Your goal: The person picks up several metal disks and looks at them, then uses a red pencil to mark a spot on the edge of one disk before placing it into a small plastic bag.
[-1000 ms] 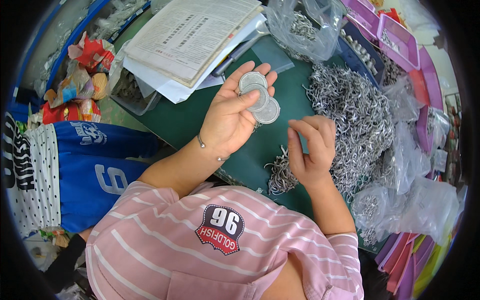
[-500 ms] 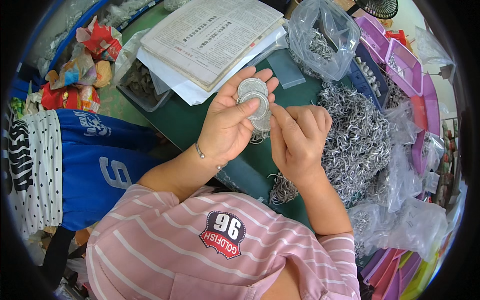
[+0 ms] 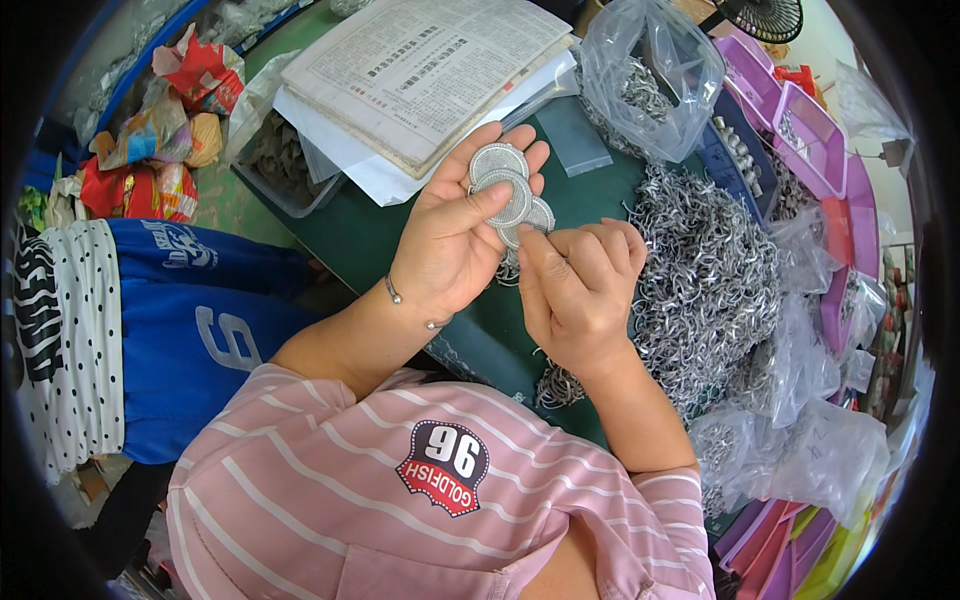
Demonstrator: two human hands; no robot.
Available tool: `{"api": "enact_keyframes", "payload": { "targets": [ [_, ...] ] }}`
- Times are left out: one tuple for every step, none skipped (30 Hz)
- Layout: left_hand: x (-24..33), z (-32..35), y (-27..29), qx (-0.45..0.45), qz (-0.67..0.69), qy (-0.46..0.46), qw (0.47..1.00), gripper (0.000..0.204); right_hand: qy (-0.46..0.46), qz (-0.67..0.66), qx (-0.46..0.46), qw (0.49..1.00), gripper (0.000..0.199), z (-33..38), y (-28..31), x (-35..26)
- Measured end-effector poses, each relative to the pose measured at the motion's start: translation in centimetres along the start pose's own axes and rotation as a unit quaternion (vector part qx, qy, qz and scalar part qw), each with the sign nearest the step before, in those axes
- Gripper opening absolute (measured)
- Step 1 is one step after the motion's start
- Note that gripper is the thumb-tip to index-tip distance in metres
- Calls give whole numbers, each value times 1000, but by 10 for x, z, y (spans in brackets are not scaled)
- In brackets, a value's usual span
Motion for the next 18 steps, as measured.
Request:
{"api": "enact_keyframes", "payload": {
  "targets": [
    [0, 0, 0, 1, 0, 0, 1000, 45, 2, 1, 1, 1000, 24, 0, 0, 0],
    [0, 0, 0, 1, -1, 0, 1000, 45, 3, 1, 2, 1000, 24, 0, 0, 0],
    [0, 0, -1, 3, -1, -1, 1000, 45, 5, 1, 4, 1000, 24, 0, 0, 0],
    [0, 0, -2, 4, -2, -1, 1000, 45, 3, 0, 2, 1000, 24, 0, 0, 0],
    [0, 0, -2, 6, -2, -3, 1000, 45, 3, -3, 0, 1000, 24, 0, 0, 0],
    [0, 1, -1, 5, -1, -6, 1000, 46, 2, -6, -1, 1000, 25, 0, -1, 0],
    [0, 1, -1, 4, -1, -8, 1000, 46, 3, -7, -2, 1000, 25, 1, -1, 0],
    [0, 1, -1, 4, 0, -8, 1000, 46, 2, -7, -2, 1000, 25, 1, -2, 0],
    [0, 1, 0, 5, 0, -10, 1000, 46, 1, -8, -3, 1000, 25, 1, -2, 0],
    [0, 0, 0, 6, 0, -11, 1000, 46, 1, -8, -2, 1000, 25, 1, -2, 0],
    [-1, 1, 0, 8, 0, -11, 1000, 46, 1, -7, -2, 1000, 25, 2, -3, 0],
    [-1, 0, 0, 9, 0, -12, 1000, 46, 0, -7, -1, 1000, 25, 2, -3, 0],
    [-1, 0, 0, 10, 0, -12, 1000, 46, -1, -8, -3, 1000, 25, 3, -3, -1],
    [-1, 0, 0, 11, -1, -13, 1000, 47, -2, -10, -4, 1000, 25, 3, -4, -1],
    [-1, 0, 0, 12, -1, -12, 1000, 47, -4, -12, -6, 1000, 25, 3, -4, -2],
    [-1, 1, 0, 13, -1, -11, 1000, 47, -1, -13, -11, 1000, 26, 3, -5, -3],
    [-1, 0, 0, 13, -1, -8, 1000, 47, 1, -12, -17, 1000, 26, 4, -5, -4],
    [-1, 0, 0, 16, 3, -5, 1000, 46, 3, -12, -22, 1000, 26, 5, -5, -5]
  ]
}}
Point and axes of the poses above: each hand's wrist, its own z-axis away from the middle knuckle, its own y-axis out of the back of the hand, x = y × z, the point moved 2 cm from there along -z, towards the middle knuckle, and after that the axes turned 6 degrees about y, right-handed, at the moved point
